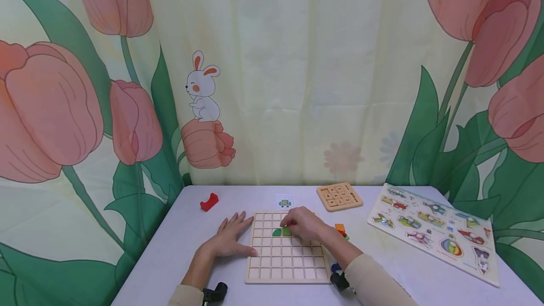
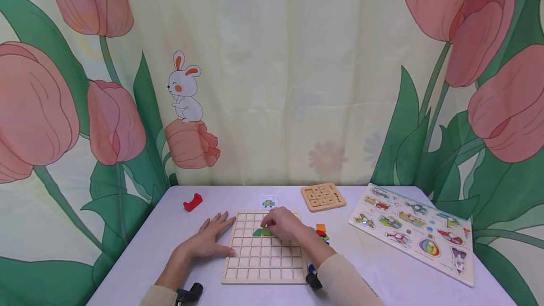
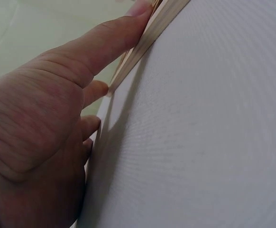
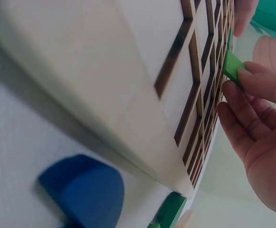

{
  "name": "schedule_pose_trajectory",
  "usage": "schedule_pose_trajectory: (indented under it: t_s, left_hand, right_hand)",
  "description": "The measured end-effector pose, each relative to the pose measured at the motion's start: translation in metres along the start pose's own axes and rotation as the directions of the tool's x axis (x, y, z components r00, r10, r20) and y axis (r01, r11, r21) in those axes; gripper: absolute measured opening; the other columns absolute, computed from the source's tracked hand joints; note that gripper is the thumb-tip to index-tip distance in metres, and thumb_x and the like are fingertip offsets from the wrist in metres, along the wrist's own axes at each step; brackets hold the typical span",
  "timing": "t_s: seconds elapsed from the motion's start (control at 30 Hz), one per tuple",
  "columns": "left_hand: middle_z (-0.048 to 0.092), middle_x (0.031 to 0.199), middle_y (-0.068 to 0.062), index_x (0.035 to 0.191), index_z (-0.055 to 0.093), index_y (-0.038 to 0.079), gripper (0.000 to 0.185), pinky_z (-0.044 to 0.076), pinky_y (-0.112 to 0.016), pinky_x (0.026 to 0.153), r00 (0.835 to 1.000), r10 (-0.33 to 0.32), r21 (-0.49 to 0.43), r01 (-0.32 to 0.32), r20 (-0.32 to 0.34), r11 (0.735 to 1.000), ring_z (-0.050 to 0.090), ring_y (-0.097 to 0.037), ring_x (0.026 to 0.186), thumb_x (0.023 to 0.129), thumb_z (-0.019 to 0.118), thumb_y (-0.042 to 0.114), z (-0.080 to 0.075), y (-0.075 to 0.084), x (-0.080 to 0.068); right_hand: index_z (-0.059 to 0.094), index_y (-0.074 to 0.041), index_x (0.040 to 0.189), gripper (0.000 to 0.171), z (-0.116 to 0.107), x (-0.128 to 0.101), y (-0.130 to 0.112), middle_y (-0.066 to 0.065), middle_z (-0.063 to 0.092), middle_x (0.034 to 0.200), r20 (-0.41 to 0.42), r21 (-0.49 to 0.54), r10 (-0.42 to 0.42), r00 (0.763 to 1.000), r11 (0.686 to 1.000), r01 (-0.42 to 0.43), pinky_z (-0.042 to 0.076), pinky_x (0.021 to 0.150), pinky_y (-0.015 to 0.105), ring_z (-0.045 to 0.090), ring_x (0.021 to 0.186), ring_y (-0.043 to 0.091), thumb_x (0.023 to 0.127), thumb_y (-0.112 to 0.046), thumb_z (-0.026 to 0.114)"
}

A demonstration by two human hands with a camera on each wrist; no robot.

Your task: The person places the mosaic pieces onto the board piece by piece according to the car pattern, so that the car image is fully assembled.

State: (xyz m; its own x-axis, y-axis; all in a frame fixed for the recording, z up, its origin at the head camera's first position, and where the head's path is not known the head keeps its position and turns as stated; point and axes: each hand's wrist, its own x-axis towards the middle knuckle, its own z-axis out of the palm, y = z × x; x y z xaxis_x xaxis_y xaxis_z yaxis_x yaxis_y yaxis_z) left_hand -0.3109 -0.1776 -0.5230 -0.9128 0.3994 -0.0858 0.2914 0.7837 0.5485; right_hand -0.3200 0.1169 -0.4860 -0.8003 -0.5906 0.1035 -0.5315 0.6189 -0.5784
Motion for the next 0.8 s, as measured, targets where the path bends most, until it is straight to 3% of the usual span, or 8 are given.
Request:
schedule_pose_trajectory:
  t_s: [0.27, 0.6, 0.8]
  left_hand:
    - [0.021, 0.174, -0.013, 0.162, 0.038, 0.025, 0.114, -0.001, -0.067, 0.128, 1.000, -0.012, 0.002, 0.012, 0.005, 1.000, 0.006, -0.039, 0.163, 0.067, 0.083, 0.070, -0.0009, 0.0002, 0.0007]
    - [0.022, 0.174, -0.013, 0.162, 0.039, 0.024, 0.114, 0.000, -0.067, 0.128, 1.000, -0.009, 0.002, 0.009, -0.003, 1.000, 0.008, -0.039, 0.163, 0.068, 0.084, 0.069, -0.0004, 0.0004, 0.0017]
    - [0.022, 0.174, -0.013, 0.162, 0.039, 0.025, 0.114, 0.000, -0.066, 0.128, 1.000, -0.005, 0.010, 0.005, 0.003, 1.000, 0.007, -0.039, 0.163, 0.068, 0.082, 0.071, -0.0001, -0.0012, 0.0021]
  right_hand:
    - [0.082, -0.010, 0.108, 0.018, 0.0026, 0.0019, -0.0001, 0.000, 0.077, 0.104, -0.007, -0.017, -0.010, 1.000, 1.000, 0.010, 0.058, 0.090, 0.032, 0.068, 0.098, 0.012, 0.095, -0.002, 0.072]
    - [0.082, -0.009, 0.106, 0.018, 0.0026, 0.0027, 0.0025, 0.001, 0.076, 0.099, -0.010, 0.010, 0.016, 1.000, 1.000, -0.016, 0.051, 0.074, 0.023, 0.058, 0.082, 0.009, 0.093, 0.000, 0.074]
    - [0.082, -0.010, 0.108, 0.020, 0.0026, 0.0000, 0.0001, -0.002, 0.072, 0.098, 0.019, 0.026, 0.049, 0.999, 0.998, -0.050, 0.051, 0.075, 0.023, 0.057, 0.084, 0.009, 0.091, -0.001, 0.077]
